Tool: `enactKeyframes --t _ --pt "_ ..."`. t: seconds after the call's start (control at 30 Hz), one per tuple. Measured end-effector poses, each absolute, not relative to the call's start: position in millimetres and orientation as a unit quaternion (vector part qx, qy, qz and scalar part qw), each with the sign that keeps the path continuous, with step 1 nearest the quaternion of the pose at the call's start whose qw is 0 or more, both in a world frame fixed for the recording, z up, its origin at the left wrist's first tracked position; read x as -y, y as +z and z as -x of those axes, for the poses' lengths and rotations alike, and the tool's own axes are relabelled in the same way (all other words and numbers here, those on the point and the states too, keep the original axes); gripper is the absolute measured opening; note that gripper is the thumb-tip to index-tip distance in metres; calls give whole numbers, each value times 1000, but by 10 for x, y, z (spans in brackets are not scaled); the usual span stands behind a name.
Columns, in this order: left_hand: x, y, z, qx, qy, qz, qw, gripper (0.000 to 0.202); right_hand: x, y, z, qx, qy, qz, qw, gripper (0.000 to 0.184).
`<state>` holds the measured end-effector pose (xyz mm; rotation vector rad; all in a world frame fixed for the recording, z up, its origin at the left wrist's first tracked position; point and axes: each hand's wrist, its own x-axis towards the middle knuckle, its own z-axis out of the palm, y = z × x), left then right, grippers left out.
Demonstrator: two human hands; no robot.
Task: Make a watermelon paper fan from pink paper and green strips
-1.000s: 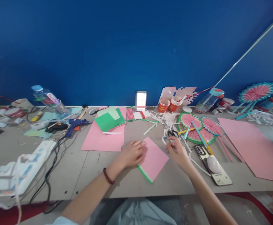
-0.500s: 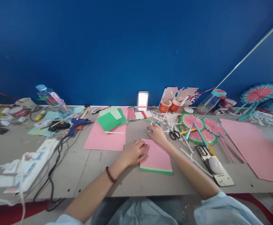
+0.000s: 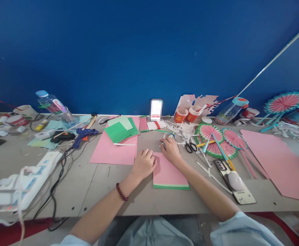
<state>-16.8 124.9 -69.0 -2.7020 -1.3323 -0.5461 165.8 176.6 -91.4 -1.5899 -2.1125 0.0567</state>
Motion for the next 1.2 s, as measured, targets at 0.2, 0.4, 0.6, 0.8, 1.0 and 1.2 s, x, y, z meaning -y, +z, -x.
enactKeyframes --t 0.2,0.4,0.6,0.8,1.0,1.2 --pt "-1263 -672 251 428 -203 880 -36 16 -1784 -906 -1661 763 60 583 274 23" --pt "-1239 -725 169 325 -158 929 -82 26 -1783 -905 -1668 765 57 585 263 21" --pt "-1253 -717 189 318 -146 931 -101 30 -1782 -913 -1689 778 58 563 271 17" --pt "-1267 -724 201 317 -144 931 -108 32 -1838 -942 -1699 773 56 559 295 7" --pt "-1263 -745 204 327 -171 920 -131 31 -1826 -901 -1703 755 29 555 348 13" --pt "-1271 -734 233 408 -355 823 -174 31 -1709 -822 -1680 726 20 488 484 24"
